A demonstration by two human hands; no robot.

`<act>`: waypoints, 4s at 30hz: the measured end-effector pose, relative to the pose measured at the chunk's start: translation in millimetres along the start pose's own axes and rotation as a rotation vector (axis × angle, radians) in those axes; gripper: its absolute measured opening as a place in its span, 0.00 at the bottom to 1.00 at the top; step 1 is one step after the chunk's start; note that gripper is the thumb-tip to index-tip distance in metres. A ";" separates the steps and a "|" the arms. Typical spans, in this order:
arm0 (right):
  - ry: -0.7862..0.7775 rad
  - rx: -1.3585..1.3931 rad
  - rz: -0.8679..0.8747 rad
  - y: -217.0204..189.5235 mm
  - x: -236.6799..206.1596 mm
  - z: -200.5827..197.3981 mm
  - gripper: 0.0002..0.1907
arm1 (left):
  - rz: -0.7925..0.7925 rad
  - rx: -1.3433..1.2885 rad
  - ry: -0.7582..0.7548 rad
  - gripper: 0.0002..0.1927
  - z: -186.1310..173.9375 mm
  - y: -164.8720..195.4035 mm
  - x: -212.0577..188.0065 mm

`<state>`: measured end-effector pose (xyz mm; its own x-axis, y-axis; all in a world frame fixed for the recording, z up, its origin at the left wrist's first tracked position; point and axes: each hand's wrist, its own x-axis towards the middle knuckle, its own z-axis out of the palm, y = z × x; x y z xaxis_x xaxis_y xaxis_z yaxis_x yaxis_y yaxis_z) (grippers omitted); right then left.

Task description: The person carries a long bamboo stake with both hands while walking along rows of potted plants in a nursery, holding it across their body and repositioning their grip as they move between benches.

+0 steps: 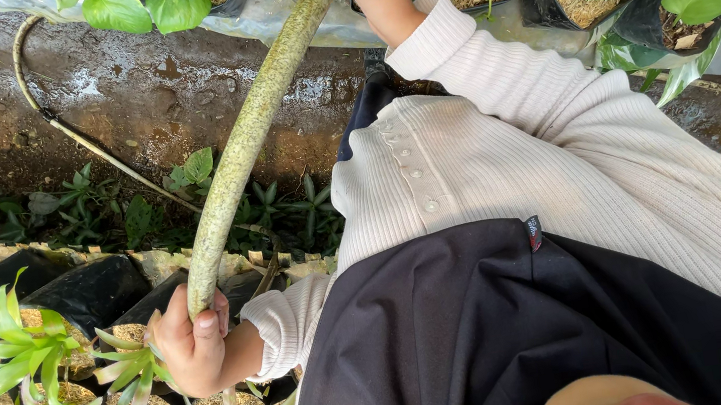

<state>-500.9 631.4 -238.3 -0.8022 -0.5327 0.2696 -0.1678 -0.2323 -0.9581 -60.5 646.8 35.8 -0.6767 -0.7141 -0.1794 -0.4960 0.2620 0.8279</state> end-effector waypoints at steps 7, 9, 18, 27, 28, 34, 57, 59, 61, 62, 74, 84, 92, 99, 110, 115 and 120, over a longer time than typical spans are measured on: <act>-0.077 0.104 -0.016 -28.7 -7.9 0.7 0.07 | 0.045 -0.051 0.075 0.34 -1.0 -2.1 -30.0; -0.119 0.047 -0.100 -44.3 -8.0 -2.7 0.07 | 0.083 -0.093 0.088 0.35 -4.0 -3.3 -41.7; -0.095 -0.366 -0.252 -106.0 -38.6 -32.9 0.27 | 0.205 -0.044 0.207 0.37 -2.0 -9.9 -90.3; -0.135 -0.171 -0.184 -118.2 -83.9 -32.1 0.29 | 0.200 -0.029 0.254 0.36 7.5 -10.0 -133.3; -0.138 -0.166 -0.185 -117.9 -85.1 -32.4 0.28 | 0.202 -0.016 0.253 0.36 8.5 -10.0 -136.3; -0.152 -0.118 -0.155 -107.8 -90.1 -22.2 0.28 | 0.194 0.007 0.260 0.36 14.5 -8.1 -144.7; 0.157 -0.406 -0.048 -118.7 -113.4 -165.2 0.25 | 0.160 -0.116 -0.269 0.31 10.4 -17.4 -43.4; 0.217 -0.435 -0.038 -117.2 -118.6 -178.6 0.25 | 0.167 -0.079 -0.331 0.30 12.6 -17.3 -27.5; 0.262 -0.385 -0.037 -111.9 -117.7 -188.2 0.25 | 0.158 -0.063 -0.377 0.29 18.0 -15.5 -17.8; 0.284 -0.360 -0.039 -109.2 -116.0 -192.3 0.26 | 0.151 -0.068 -0.387 0.29 22.3 -13.9 -13.9; 0.283 0.156 0.123 -99.2 -99.7 -206.3 0.19 | 0.133 -0.067 -0.446 0.28 43.2 2.9 4.4; 0.246 -0.460 -0.021 -104.6 -114.9 -179.2 0.26 | 0.143 0.006 -0.415 0.28 7.4 -2.4 8.8; 0.408 -0.261 0.191 -88.2 -114.8 -201.3 0.24 | 0.086 0.074 -0.549 0.27 23.1 3.6 55.2; 0.366 -0.399 -0.165 -77.9 -94.2 -184.3 0.25 | 0.041 0.039 -0.435 0.27 21.5 16.0 9.7; 0.227 -0.474 -0.075 -93.3 -107.6 -237.6 0.25 | 0.039 0.032 -0.492 0.30 46.6 10.7 -11.3; 0.232 -0.439 -0.074 -88.6 -106.4 -251.4 0.25 | 0.026 -0.019 -0.523 0.30 60.9 10.5 -13.8; 0.192 -0.394 -0.122 -86.7 -103.8 -245.8 0.26 | 0.031 -0.029 -0.471 0.29 64.1 14.5 -30.8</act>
<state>-543.9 906.9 -207.1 -0.8487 -0.3513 0.3954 -0.4427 0.0629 -0.8944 -81.7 714.2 19.3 -0.8675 -0.3324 -0.3701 -0.4605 0.2551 0.8502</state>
